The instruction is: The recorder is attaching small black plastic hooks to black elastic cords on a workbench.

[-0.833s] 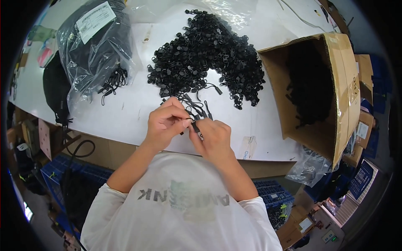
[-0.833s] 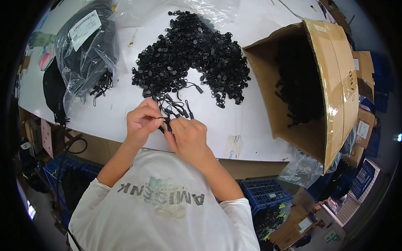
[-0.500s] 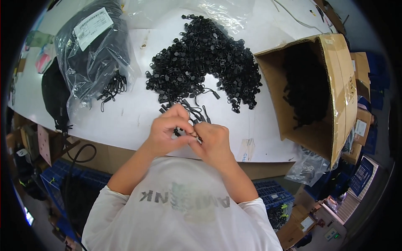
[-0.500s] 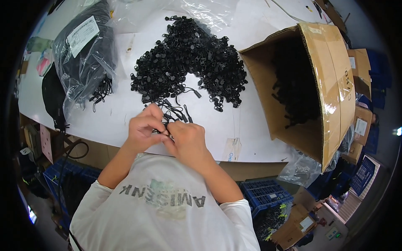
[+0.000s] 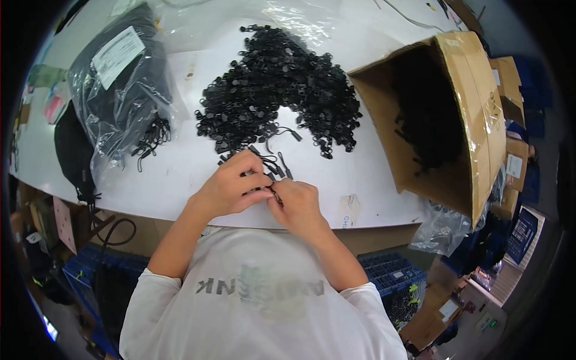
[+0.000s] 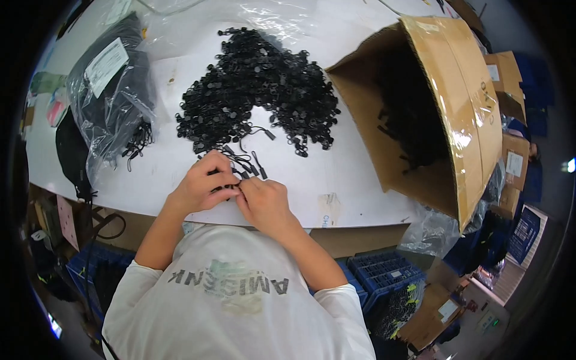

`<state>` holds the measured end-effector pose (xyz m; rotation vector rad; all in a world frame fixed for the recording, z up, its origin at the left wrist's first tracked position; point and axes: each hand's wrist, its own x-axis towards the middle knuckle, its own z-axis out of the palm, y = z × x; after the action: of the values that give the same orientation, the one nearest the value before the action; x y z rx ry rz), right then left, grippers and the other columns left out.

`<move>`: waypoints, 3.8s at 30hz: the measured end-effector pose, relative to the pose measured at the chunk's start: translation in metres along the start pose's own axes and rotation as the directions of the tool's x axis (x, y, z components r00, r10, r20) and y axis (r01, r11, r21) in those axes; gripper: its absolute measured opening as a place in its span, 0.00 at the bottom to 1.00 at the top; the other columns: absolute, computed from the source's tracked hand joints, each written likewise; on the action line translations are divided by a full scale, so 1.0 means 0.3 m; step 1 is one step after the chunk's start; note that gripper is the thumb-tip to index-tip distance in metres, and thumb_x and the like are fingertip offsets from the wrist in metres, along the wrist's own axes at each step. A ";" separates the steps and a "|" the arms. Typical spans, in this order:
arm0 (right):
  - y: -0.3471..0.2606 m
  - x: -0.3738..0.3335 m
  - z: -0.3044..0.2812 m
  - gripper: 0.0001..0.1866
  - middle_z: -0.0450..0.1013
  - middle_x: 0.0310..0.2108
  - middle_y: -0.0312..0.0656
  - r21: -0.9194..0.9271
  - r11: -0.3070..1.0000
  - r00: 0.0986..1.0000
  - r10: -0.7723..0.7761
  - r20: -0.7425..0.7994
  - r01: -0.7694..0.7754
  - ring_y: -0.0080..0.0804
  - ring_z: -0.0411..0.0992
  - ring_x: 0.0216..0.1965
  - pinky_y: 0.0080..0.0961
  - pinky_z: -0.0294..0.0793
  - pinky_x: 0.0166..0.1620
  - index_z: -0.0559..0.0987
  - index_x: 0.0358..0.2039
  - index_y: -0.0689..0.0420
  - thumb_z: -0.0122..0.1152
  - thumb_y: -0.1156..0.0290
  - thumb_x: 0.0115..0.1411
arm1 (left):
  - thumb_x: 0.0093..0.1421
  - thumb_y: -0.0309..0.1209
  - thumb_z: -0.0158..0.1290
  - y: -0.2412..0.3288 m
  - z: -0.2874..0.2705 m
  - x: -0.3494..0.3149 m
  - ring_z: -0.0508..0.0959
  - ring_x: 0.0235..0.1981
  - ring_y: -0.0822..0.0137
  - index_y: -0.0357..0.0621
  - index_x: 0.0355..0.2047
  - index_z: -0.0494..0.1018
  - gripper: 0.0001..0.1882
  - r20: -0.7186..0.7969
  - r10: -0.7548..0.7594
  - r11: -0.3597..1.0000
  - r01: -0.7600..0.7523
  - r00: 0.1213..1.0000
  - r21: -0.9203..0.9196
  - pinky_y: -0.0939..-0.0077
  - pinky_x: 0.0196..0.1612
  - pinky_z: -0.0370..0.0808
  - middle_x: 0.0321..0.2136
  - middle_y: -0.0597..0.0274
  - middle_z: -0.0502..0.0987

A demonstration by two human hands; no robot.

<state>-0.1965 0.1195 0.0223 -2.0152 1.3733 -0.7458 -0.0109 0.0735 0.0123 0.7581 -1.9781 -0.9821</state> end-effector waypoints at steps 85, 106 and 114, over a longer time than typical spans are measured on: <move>0.034 0.098 -0.114 0.10 0.66 0.14 0.37 0.274 0.958 0.993 0.061 0.101 -0.087 0.20 0.62 0.15 0.19 0.60 0.20 0.82 0.39 0.60 0.58 0.78 0.56 | 0.49 0.22 0.60 0.030 -0.111 0.070 0.77 0.26 0.66 0.39 0.28 0.77 0.04 0.124 -0.324 0.915 0.344 0.938 -0.211 0.75 0.30 0.72 0.24 0.61 0.78; -0.007 0.041 -0.114 0.10 0.65 0.12 0.36 0.179 0.983 0.998 -0.048 -0.027 0.052 0.26 0.60 0.14 0.24 0.58 0.21 0.83 0.33 0.57 0.64 0.78 0.47 | 0.52 0.21 0.58 0.041 -0.082 0.015 0.78 0.27 0.73 0.38 0.30 0.76 0.04 0.197 -0.335 0.797 0.389 0.921 -0.462 0.80 0.32 0.74 0.26 0.62 0.79; 0.028 0.088 -0.116 0.10 0.61 0.13 0.32 0.126 0.976 0.983 -0.182 0.013 0.179 0.28 0.58 0.13 0.25 0.54 0.21 0.83 0.31 0.52 0.66 0.76 0.45 | 0.54 0.21 0.59 -0.028 -0.072 0.049 0.74 0.29 0.76 0.37 0.30 0.75 0.03 0.355 -0.357 0.597 0.503 0.864 -0.625 0.82 0.34 0.71 0.28 0.64 0.76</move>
<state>-0.2186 0.0869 0.0429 -2.0612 1.1120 -0.8610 0.0012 0.0500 0.0193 0.7140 -1.3633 -2.0301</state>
